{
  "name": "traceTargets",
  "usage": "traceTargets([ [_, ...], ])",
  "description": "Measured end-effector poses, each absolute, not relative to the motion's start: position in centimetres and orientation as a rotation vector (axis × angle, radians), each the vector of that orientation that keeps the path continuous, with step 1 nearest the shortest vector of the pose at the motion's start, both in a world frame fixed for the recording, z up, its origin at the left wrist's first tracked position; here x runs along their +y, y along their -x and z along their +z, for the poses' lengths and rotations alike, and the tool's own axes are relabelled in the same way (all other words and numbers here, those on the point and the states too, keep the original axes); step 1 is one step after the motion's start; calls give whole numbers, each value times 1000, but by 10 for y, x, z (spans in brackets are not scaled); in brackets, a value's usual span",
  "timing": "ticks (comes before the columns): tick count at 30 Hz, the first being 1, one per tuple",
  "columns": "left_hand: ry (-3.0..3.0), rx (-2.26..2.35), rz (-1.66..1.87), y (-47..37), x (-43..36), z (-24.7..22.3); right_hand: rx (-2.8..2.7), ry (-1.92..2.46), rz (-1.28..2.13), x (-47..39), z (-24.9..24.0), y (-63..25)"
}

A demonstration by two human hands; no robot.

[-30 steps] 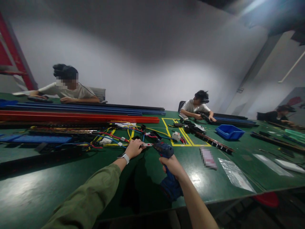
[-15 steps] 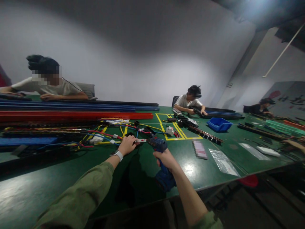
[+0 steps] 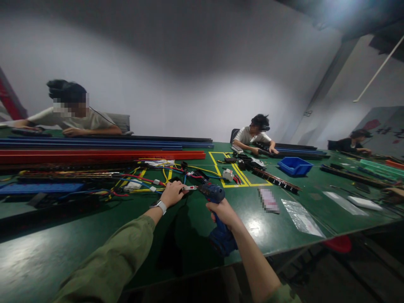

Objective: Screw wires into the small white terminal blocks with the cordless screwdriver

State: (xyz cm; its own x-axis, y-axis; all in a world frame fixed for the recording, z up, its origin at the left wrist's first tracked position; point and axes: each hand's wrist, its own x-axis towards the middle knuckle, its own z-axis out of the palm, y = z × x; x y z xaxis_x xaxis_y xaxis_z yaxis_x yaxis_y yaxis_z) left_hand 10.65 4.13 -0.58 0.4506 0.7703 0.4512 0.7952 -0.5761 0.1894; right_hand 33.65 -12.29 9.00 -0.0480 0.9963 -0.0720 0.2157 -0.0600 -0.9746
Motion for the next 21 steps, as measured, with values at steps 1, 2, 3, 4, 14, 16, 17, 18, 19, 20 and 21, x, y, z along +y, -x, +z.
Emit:
traceTargets([
  [1,2627,-1416,-782,-106,41,-6,-1372,1388,1191,-123,90,-336],
  [2,2620,-1413,-787,-106,41,-6,-1365,1385,1195,-124,90,-336],
  [3,2617,-1412,-790,-106,42,-7,-1356,1382,1198,-124,91,-335],
  [4,2619,-1412,-790,-106,42,-7,-1346,1381,1200,-125,91,-335],
  [14,2646,-1415,-789,-105,43,-7,-1351,1387,1183,-127,94,-334],
  [16,2647,-1420,-785,-106,43,-7,-1345,1395,1183,-127,94,-334],
  [17,2650,-1423,-782,-106,42,-7,-1340,1398,1185,-128,94,-334],
  [18,2652,-1428,-779,-106,42,-6,-1334,1397,1187,-128,95,-334],
  [19,2653,-1435,-776,-106,42,-6,-1332,1393,1190,-127,95,-334],
  [20,2655,-1442,-774,-106,42,-6,-1334,1388,1194,-127,95,-334],
  [21,2657,-1449,-773,-106,41,-5,-1339,1382,1198,-127,95,-335],
])
